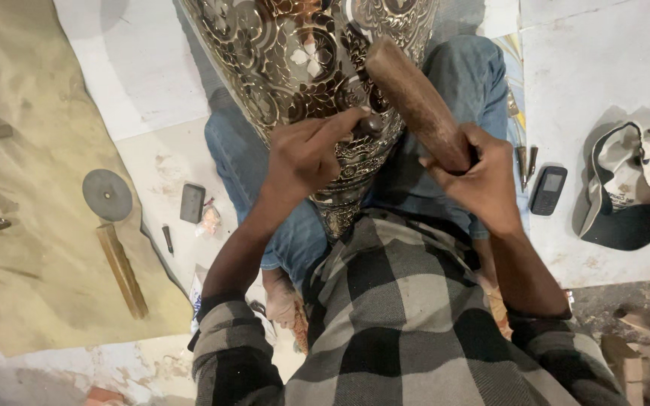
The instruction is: The person sits on the floor holding a wooden mallet in one hand and a small punch in the other, repeatedly striking the punch against the embossed surface of a large ornate brass vessel, repositioning the punch on different decorative areas to work the metal.
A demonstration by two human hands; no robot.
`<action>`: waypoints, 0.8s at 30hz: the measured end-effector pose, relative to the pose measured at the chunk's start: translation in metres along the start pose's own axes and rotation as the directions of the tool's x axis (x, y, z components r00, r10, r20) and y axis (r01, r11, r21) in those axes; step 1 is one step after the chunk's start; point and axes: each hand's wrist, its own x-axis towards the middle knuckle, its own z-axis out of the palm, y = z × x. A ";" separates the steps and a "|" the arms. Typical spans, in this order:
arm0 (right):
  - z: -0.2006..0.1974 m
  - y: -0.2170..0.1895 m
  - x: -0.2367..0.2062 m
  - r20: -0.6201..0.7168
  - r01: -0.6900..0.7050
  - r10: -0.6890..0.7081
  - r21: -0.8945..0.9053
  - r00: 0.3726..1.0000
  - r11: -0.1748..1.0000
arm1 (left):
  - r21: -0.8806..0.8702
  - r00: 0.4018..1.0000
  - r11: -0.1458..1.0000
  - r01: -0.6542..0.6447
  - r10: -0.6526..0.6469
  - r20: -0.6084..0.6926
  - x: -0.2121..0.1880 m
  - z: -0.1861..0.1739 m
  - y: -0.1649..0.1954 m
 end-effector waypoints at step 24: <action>-0.035 -0.054 0.049 0.114 0.215 -0.253 0.270 0.961 0.939 | -0.034 0.999 0.999 -0.042 0.042 0.017 -0.006 0.004 -0.013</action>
